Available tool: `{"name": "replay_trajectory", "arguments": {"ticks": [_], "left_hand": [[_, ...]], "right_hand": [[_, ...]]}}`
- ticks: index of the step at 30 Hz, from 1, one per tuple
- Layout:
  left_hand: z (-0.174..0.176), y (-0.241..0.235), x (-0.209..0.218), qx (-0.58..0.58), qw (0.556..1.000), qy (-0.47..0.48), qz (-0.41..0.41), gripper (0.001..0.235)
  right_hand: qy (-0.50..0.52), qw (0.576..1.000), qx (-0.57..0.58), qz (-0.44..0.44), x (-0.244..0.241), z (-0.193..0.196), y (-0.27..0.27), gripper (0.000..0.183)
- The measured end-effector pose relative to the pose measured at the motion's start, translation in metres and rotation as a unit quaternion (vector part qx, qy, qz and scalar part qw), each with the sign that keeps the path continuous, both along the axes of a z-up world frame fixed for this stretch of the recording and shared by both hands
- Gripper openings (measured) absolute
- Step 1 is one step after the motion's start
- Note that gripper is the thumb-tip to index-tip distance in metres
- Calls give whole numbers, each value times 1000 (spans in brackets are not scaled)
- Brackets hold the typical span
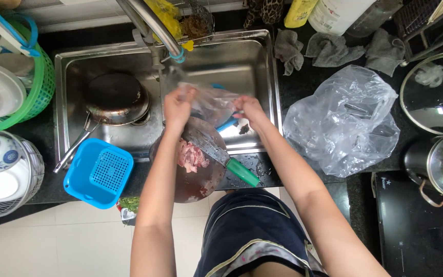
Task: The person is preparing meat by cutting and rinsing it in a kitchen sink.
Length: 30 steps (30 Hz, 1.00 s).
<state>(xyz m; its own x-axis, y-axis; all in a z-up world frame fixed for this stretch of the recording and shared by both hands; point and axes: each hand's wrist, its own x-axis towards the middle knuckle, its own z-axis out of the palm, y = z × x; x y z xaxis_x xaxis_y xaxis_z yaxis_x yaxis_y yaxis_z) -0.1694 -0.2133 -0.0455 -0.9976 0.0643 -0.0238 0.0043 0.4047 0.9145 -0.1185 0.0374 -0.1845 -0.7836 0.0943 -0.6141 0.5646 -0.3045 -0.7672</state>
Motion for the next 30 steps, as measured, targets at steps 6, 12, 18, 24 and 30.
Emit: {"name": "replay_trajectory", "arguments": {"ticks": [6,12,18,24,30], "left_hand": [[6,-6,-1,-15,1000,-1,21,34],[24,18,20,-93,978,141,-123,99],[-47,27,25,-154,977,134,-56,74],[-30,24,18,-145,985,91,25,52],[-4,24,16,-117,990,61,48,49]], "right_hand": [[61,996,21,66,-19,80,-5,15],[115,979,62,154,-29,115,-35,16],[181,972,-4,152,-23,114,-48,16],[184,978,54,86,-10,35,-33,43],[97,974,158,132,5,-9,-52,66]]}}
